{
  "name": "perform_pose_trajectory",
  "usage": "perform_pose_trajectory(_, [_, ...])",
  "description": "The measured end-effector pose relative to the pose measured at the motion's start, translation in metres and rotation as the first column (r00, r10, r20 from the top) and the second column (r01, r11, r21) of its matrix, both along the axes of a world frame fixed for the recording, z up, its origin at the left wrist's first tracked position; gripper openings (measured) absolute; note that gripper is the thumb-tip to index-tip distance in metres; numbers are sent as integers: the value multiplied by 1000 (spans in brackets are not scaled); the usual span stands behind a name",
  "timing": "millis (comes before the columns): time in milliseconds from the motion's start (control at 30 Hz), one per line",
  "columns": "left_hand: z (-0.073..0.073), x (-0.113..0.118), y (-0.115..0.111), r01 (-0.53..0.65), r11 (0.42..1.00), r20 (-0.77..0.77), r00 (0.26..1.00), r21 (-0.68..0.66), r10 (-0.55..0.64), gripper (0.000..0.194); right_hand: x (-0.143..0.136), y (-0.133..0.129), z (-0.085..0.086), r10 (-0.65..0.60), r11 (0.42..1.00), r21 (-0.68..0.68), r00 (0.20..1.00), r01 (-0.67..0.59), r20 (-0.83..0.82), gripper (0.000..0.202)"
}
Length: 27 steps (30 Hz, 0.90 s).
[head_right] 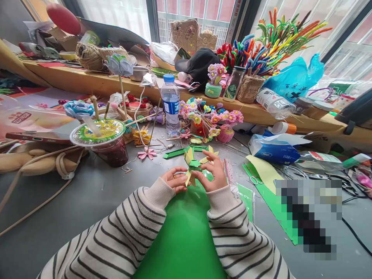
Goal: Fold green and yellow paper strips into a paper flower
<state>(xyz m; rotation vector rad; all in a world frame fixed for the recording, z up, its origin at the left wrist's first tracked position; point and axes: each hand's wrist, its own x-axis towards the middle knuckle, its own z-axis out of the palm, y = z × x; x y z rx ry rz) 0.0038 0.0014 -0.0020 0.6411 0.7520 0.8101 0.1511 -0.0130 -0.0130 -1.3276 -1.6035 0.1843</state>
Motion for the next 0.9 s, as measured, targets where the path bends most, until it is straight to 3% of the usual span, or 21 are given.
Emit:
perform_pose_trajectory(200, [-1,1,2,-34,999,-57,998,-17,33,26,11,2,-1,87,983,-164,996,-85,8,19])
perform_pose_trajectory(367, [-6,4,0,-141,966,-212,959,218,187,30,10,0,2,56,981,-188,998,-49,29,19])
perform_pose_trajectory(467, [-8,5,-3,-140,889,-349,884,437,310,31,2,-2,4,-15,990,-138,1000,12,-17,19])
perform_pose_trajectory(633, [-6,1,-5,36,707,-500,732,707,463,21,-6,-3,3,-32,998,-62,999,33,13,19])
perform_pose_trajectory(767, [-8,0,-4,100,624,-498,705,775,505,20,-5,-2,1,-30,999,-12,997,31,68,17])
perform_pose_trajectory(900, [-17,1,-2,48,513,-392,706,857,590,19,-3,-3,2,-21,998,57,978,9,209,13])
